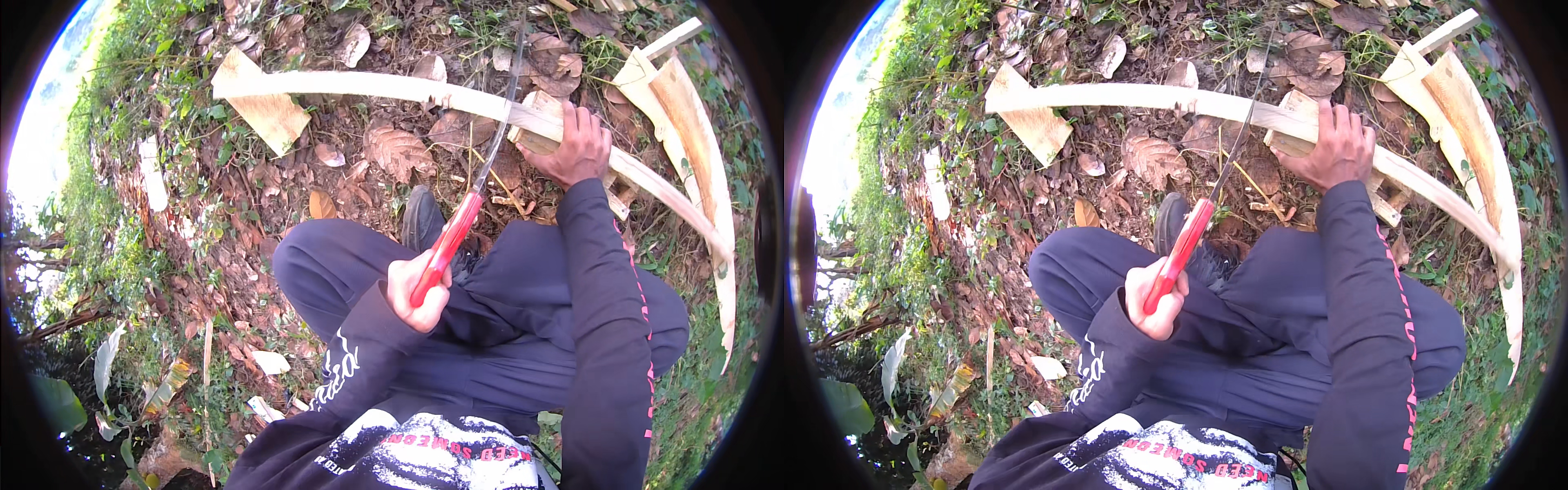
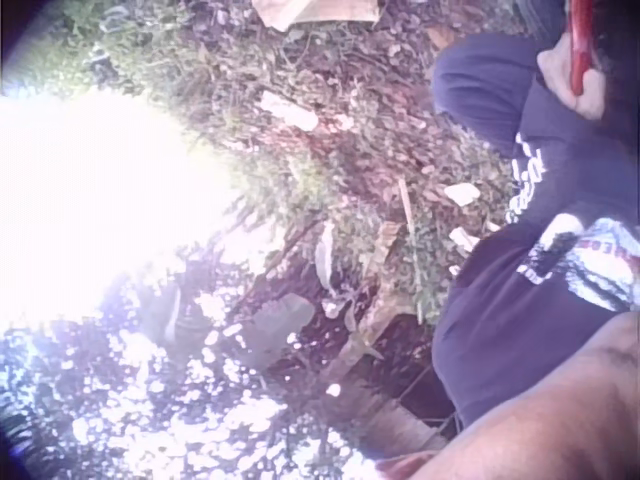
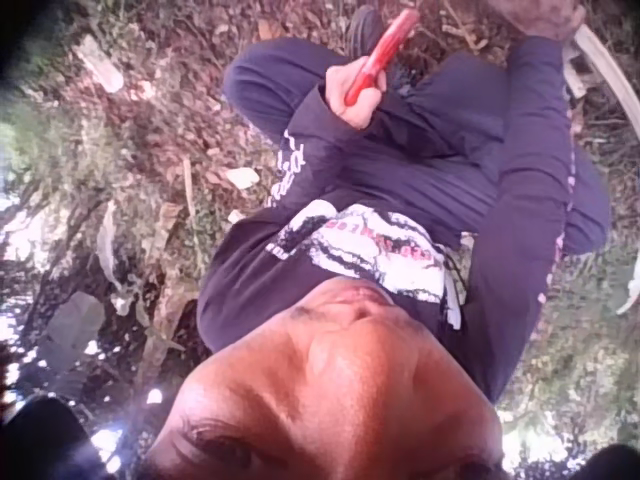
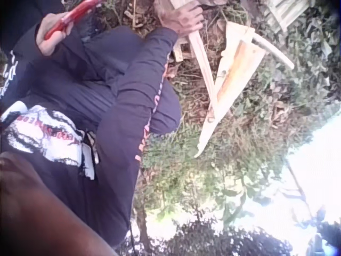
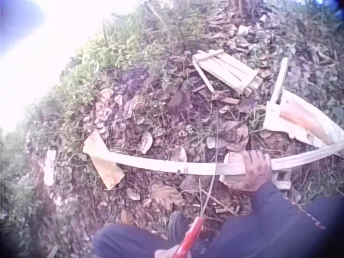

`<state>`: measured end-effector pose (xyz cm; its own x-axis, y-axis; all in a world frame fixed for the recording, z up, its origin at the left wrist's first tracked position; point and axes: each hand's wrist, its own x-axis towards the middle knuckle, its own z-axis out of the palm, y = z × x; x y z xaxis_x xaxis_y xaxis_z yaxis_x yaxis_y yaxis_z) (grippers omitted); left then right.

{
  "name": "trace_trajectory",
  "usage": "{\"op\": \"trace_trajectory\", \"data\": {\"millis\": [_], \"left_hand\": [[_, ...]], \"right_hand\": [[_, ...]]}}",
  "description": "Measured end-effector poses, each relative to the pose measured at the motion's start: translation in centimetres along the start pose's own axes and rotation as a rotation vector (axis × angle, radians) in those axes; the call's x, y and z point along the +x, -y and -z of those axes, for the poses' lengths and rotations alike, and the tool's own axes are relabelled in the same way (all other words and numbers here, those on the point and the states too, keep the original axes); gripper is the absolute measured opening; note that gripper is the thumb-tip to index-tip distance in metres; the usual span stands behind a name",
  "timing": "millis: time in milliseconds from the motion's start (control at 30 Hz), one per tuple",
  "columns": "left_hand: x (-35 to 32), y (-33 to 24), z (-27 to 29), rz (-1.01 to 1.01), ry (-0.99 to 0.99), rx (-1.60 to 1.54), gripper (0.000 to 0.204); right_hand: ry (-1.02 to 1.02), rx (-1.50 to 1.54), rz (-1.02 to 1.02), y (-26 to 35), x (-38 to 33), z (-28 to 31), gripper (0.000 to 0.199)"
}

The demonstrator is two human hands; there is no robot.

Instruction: The person sits on the ground and uses a red hand saw to cut a long, thin piece of wood. They hold the wood steady with their left hand and saw with their right hand, creating sawdust. The person adjusts their grip and the wood's position several times during the process.

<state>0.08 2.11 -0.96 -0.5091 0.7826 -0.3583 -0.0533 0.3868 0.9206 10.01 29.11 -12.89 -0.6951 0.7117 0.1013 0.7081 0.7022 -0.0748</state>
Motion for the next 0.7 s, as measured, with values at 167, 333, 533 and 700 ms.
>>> {"op": "trace_trajectory", "data": {"millis": [167,333,533,700], "left_hand": [[0.1,0.1,-1.6,0.02,-0.017,0.027,0.011],[2.0,1.7,-2.3,-0.032,-0.057,0.034,0.01],[2.3,2.0,-2.6,-0.113,-0.085,0.041,0.01],[0.5,0.2,-1.6,-0.038,-0.055,0.022,0.01]], "right_hand": [[0.016,-0.008,-0.009,0.4,-0.1,-0.1,0.089],[0.055,0.001,-0.053,0.2,-0.3,0.0,0.091],[0.052,0.005,-0.053,0.4,-0.5,0.1,0.092],[0.089,-0.029,-0.078,0.5,-0.1,0.5,0.093]]}}
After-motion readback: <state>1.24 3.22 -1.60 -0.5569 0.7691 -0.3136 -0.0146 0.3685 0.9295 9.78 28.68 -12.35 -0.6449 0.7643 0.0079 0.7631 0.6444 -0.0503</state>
